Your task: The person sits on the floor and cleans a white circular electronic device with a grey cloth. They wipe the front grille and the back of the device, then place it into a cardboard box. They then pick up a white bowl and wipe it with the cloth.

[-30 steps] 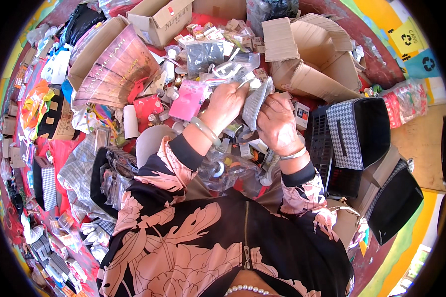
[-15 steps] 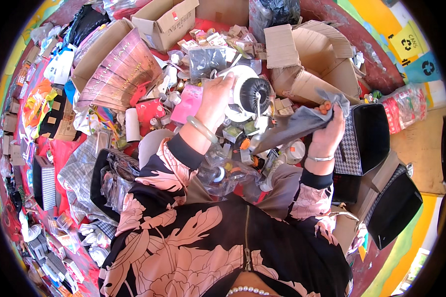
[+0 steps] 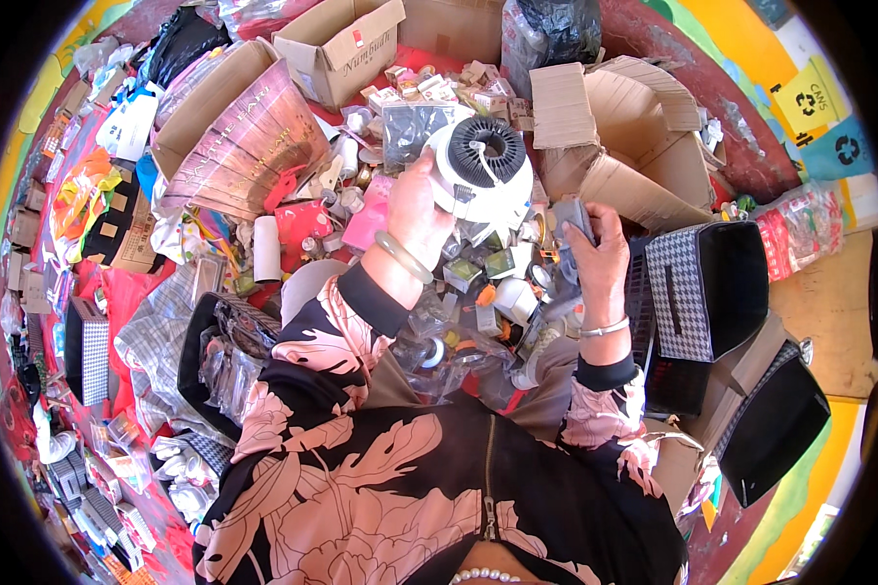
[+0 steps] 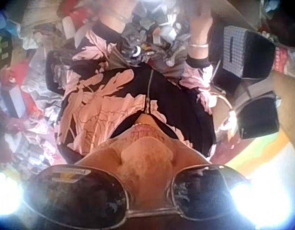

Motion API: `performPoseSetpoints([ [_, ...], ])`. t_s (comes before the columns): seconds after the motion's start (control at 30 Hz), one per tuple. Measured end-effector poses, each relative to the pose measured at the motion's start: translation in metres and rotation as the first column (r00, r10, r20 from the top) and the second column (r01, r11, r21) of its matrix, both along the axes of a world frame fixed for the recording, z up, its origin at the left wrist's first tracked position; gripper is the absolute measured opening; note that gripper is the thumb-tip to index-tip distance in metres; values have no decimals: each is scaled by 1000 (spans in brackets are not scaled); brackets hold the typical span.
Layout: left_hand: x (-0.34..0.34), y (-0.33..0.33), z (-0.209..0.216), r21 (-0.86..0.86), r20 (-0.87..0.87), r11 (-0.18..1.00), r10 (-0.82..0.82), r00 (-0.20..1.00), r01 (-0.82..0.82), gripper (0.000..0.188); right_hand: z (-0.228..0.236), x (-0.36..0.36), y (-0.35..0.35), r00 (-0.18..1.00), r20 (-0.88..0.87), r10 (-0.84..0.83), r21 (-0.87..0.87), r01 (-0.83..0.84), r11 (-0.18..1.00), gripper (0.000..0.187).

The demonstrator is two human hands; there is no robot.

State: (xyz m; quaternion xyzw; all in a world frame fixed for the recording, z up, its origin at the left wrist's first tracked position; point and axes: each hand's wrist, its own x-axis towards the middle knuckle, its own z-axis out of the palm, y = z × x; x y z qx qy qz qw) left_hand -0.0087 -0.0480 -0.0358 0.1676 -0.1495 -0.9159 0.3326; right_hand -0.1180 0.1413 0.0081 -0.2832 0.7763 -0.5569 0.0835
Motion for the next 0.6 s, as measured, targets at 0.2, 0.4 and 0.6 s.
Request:
performPoseSetpoints([
  [0.2, -5, 27, 12, 12, -47, 1000, -6, 999, 7, 33, -7, 22, -20, 922, -355, 157, -63, -191, 980, 22],
  [0.4, -2, 34, 29, -84, -233, 996, -9, 972, -11, 35, 0, 48, -27, 847, -451, 281, -110, -365, 924, 29],
  [0.6, 2, 39, 38, -253, -117, 959, 98, 988, -125, 38, 5, 48, -25, 799, -556, 229, 13, -268, 963, 32],
])
